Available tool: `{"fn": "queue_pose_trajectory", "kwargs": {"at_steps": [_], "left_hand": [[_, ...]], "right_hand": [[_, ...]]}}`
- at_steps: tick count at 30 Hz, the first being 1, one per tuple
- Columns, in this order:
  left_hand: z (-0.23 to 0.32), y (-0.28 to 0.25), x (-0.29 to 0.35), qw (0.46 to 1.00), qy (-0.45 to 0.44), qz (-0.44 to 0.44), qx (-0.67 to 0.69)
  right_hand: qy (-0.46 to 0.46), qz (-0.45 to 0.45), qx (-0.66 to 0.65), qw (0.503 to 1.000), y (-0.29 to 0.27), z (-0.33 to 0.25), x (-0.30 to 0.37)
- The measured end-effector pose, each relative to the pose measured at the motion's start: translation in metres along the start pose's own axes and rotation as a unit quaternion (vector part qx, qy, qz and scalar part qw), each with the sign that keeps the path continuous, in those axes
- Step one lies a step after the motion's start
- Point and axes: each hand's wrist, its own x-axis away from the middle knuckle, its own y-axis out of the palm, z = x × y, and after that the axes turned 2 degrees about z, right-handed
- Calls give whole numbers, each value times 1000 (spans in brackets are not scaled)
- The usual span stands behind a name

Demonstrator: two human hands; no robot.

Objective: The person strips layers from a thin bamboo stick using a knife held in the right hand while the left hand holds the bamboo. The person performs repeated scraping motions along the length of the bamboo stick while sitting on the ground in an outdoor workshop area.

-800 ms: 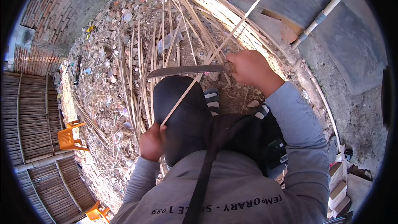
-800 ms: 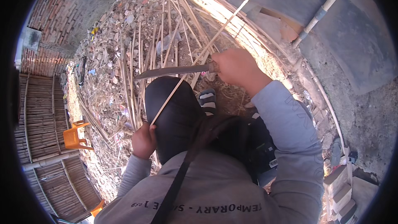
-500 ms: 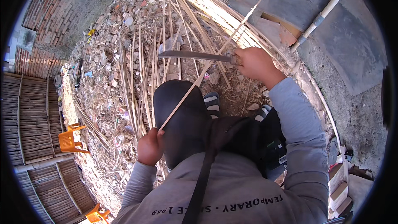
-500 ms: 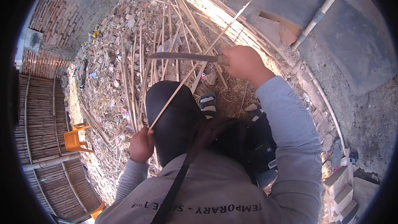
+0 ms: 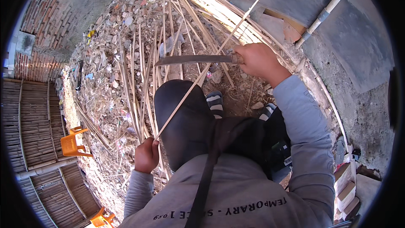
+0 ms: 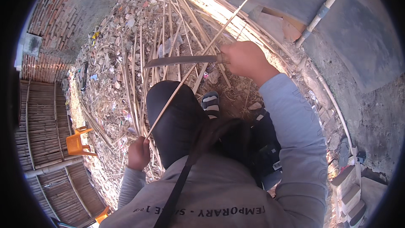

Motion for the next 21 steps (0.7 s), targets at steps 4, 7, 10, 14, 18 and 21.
{"fn": "queue_pose_trajectory", "kwargs": {"at_steps": [4, 7, 10, 14, 18, 21], "left_hand": [[-9, -1, 7, 1000, 12, 14, 2], [-11, -5, 9, 1000, -3, 16, 6], [-7, -14, 9, 998, -30, 12, 60], [-16, -14, 14, 992, -76, -30, 91], [-18, -16, 20, 957, -158, -158, 188], [-15, -13, 26, 935, -186, -199, 227]], "right_hand": [[-68, -13, 3, 998, 1, -3, -1], [129, 71, -44, 988, 15, 52, -3], [229, 135, -94, 959, 13, 84, 5], [296, 161, -192, 922, -4, 75, 5], [264, 168, -213, 925, -5, 67, 5], [193, 192, -175, 946, -1, 59, 3]]}}
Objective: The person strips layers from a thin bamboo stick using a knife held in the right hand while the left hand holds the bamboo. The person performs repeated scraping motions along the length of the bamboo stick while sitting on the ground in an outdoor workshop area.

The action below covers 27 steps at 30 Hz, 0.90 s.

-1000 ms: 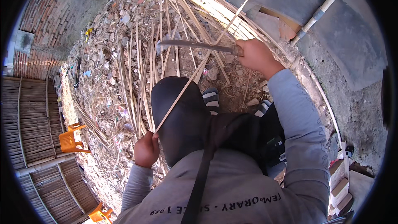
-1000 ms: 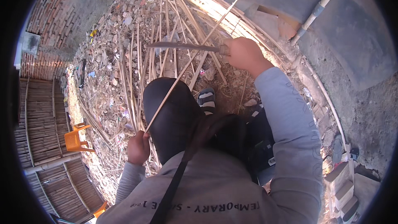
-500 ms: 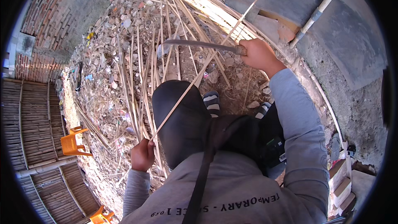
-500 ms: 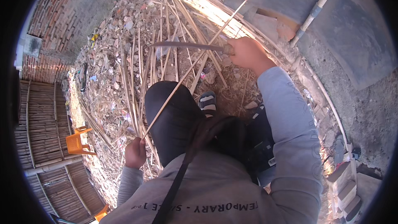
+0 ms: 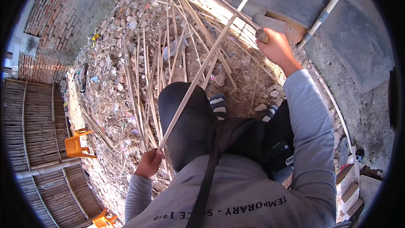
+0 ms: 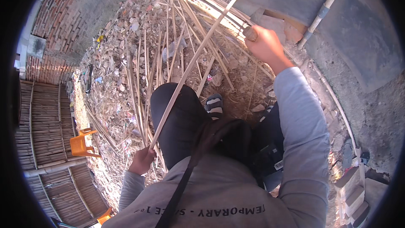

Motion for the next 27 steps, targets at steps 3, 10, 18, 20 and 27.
{"fn": "queue_pose_trajectory", "kwargs": {"at_steps": [3, 10, 18, 20, 27], "left_hand": [[5, 11, -1, 990, 84, 106, -38], [32, 29, -16, 965, 157, 192, -87], [27, 32, -29, 944, 182, 203, -184], [26, 30, -31, 942, 189, 199, -191], [25, 27, -36, 955, 177, 170, -164]], "right_hand": [[-65, -35, 29, 997, 8, -20, 10], [-230, -168, 90, 954, 30, -64, 42], [-55, -203, 9, 978, 37, -33, 31], [-160, -149, 37, 975, 45, -30, 36], [-4, -139, 6, 990, 42, -3, 20]]}}
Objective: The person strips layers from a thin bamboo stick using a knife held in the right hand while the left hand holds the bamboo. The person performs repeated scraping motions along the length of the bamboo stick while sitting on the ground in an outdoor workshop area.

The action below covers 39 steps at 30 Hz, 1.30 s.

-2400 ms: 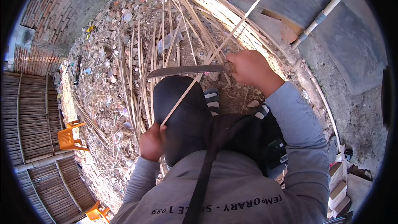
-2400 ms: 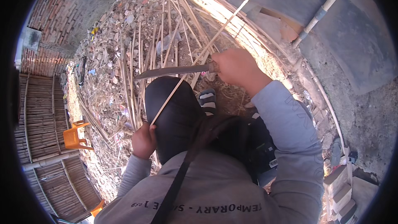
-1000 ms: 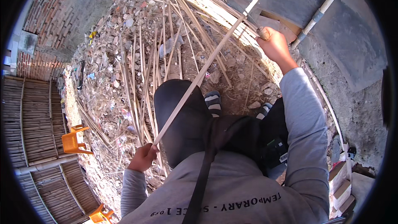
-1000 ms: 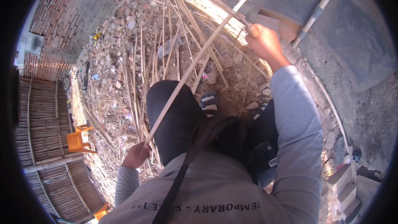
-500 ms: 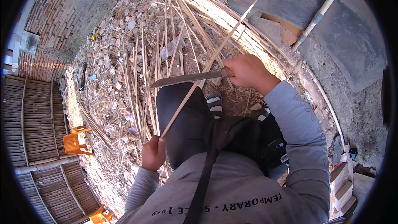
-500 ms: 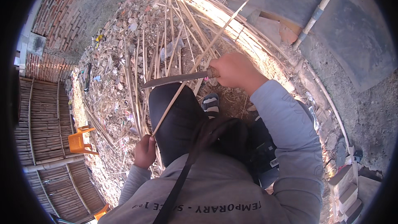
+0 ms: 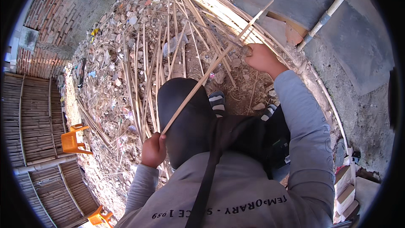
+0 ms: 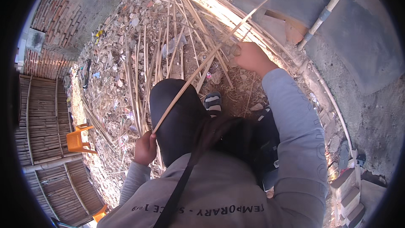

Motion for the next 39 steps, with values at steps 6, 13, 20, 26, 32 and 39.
{"fn": "queue_pose_trajectory", "kwargs": {"at_steps": [6, 13, 20, 26, 32, 39], "left_hand": [[-5, -2, 1, 999, 12, 11, 31], [5, 1, -7, 998, 4, 6, 67], [2, 0, -2, 999, 9, 32, -12], [3, 0, -10, 999, 30, 29, -16], [-3, -7, -9, 1000, 26, 9, -2], [1, -18, -14, 1000, 21, -15, -10]], "right_hand": [[-77, -76, 46, 993, -1, -58, 19], [-72, -96, 31, 992, 1, -33, 6], [-144, -140, 156, 967, -3, -74, 21], [1, -46, 75, 996, -15, -27, 3], [-105, -102, 103, 984, 6, -50, 8], [-10, -14, 76, 997, -6, -10, 0]]}}
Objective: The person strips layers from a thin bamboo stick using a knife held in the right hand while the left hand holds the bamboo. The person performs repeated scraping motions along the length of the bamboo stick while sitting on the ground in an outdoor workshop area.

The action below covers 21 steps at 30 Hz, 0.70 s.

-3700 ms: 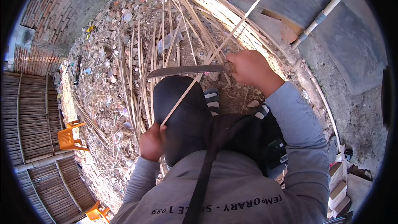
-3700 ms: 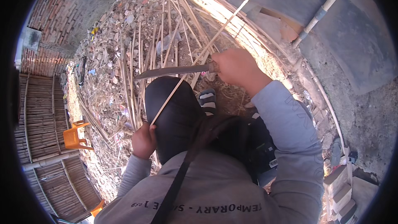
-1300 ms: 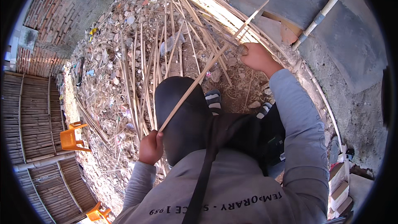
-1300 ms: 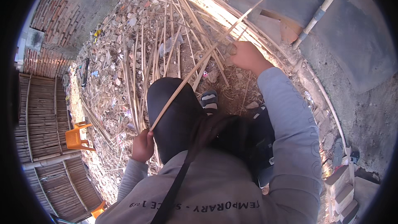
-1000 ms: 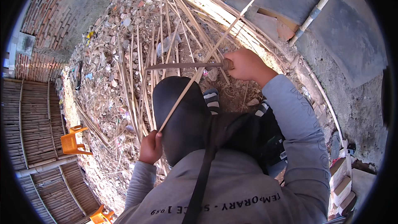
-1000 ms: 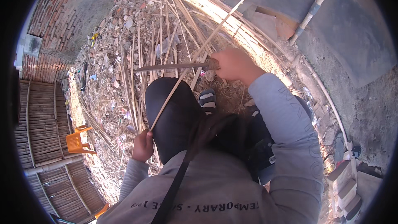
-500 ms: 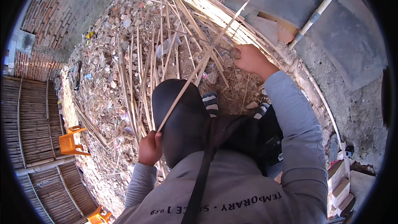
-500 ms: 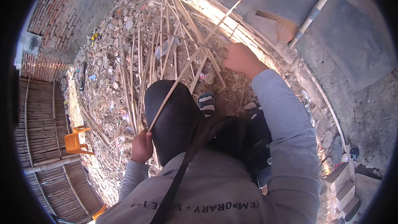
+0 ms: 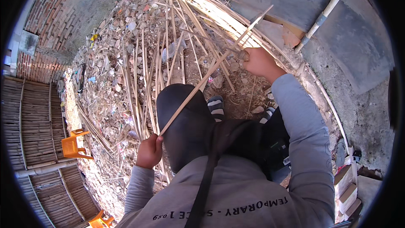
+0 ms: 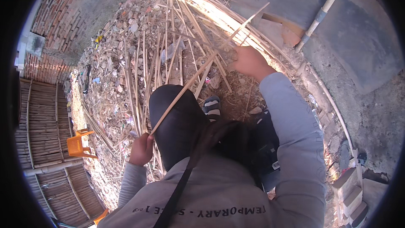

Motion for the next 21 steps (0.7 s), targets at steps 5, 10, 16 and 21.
{"fn": "queue_pose_trajectory", "kwargs": {"at_steps": [5, 10, 16, 21], "left_hand": [[-11, 10, 5, 1000, -9, -1, 11], [-3, 9, -2, 999, 14, 16, 47], [-7, 6, -3, 1000, 19, 3, 20], [-11, 18, 0, 997, -1, 0, 77]], "right_hand": [[-84, -64, -18, 994, 6, -48, 14], [82, 27, -49, 995, 1, 23, -12], [-83, -64, -32, 994, -4, -38, 18], [-78, -35, -54, 995, 0, -20, 3]]}}
